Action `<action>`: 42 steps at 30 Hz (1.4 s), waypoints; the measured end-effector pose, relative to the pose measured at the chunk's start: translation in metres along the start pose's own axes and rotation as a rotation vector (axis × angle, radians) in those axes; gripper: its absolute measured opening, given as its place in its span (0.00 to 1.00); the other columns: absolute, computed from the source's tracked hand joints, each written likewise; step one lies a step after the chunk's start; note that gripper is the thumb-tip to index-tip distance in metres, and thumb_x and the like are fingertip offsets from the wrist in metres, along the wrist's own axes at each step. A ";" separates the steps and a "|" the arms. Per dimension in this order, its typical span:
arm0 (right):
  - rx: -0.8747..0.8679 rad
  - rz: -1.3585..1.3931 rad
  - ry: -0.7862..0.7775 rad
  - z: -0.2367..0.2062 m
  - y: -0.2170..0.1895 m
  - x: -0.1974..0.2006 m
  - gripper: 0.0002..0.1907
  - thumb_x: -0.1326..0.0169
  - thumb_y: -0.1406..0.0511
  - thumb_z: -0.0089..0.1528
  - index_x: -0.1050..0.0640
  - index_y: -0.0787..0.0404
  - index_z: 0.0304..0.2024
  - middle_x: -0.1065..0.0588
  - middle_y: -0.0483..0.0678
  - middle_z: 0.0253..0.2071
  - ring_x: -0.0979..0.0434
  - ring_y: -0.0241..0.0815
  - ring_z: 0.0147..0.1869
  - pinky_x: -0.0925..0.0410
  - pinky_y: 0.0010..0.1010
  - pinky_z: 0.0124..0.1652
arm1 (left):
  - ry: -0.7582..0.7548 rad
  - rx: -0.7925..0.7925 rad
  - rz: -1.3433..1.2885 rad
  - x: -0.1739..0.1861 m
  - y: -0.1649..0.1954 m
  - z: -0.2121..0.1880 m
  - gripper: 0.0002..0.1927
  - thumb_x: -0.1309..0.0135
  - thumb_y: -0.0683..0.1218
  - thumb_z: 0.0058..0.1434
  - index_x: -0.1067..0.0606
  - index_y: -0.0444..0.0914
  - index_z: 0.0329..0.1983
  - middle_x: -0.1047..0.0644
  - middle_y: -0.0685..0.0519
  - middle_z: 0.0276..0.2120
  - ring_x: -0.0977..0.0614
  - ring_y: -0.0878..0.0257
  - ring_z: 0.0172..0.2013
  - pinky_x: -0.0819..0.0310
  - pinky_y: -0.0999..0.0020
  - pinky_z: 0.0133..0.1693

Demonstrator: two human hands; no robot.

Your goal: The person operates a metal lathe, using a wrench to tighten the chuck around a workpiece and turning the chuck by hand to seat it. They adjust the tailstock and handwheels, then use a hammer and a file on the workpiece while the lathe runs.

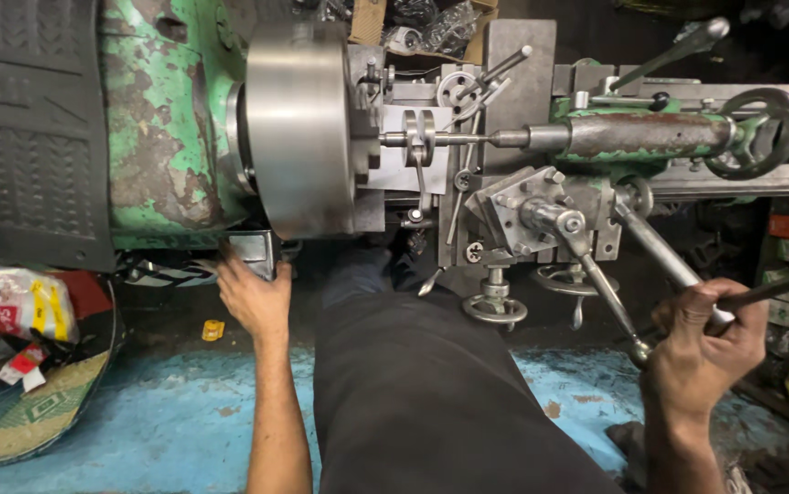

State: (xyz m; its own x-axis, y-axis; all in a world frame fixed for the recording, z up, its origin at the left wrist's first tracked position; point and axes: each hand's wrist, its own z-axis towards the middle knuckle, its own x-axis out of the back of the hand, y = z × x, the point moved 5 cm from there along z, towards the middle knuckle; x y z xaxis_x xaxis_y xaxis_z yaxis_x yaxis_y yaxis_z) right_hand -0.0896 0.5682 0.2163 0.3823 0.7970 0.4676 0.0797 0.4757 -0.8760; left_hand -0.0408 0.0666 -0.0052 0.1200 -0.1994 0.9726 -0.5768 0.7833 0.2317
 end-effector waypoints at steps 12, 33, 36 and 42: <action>-0.033 -0.131 0.158 0.004 -0.007 -0.006 0.17 0.51 0.59 0.85 0.37 0.67 0.49 0.34 0.45 0.30 0.33 0.31 0.28 0.40 0.21 0.28 | 0.133 -0.368 -0.040 0.018 0.052 0.004 0.27 0.40 0.46 0.60 0.31 0.36 0.62 0.29 0.39 0.60 0.30 0.42 0.62 0.36 0.48 0.63; -0.138 -0.202 0.120 -0.001 -0.035 -0.019 0.15 0.52 0.60 0.82 0.34 0.67 0.50 0.35 0.41 0.30 0.37 0.27 0.29 0.42 0.19 0.31 | -0.965 -0.701 -0.572 0.011 0.117 -0.014 0.14 0.46 0.52 0.65 0.20 0.37 0.39 0.19 0.45 0.39 0.19 0.45 0.44 0.26 0.52 0.46; -0.215 -0.198 0.161 0.001 -0.037 -0.020 0.12 0.53 0.60 0.78 0.33 0.63 0.47 0.36 0.39 0.26 0.39 0.27 0.27 0.45 0.19 0.30 | -0.885 -0.809 -0.882 0.089 0.137 0.005 0.10 0.46 0.48 0.68 0.20 0.37 0.41 0.17 0.48 0.38 0.16 0.49 0.42 0.22 0.57 0.46; -0.319 -0.148 0.235 0.002 -0.032 -0.020 0.12 0.50 0.58 0.77 0.30 0.60 0.50 0.37 0.38 0.24 0.40 0.26 0.26 0.45 0.19 0.29 | 0.091 -0.761 -1.052 0.172 0.157 0.067 0.02 0.44 0.44 0.69 0.21 0.42 0.41 0.18 0.58 0.41 0.18 0.58 0.43 0.22 0.54 0.55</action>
State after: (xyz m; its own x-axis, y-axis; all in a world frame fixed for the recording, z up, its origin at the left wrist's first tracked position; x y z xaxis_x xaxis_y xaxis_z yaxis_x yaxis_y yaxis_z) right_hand -0.1019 0.5381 0.2351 0.5417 0.6049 0.5837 0.4163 0.4102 -0.8114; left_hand -0.1649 0.1160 0.1969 0.3032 -0.9013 0.3094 0.4232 0.4183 0.8037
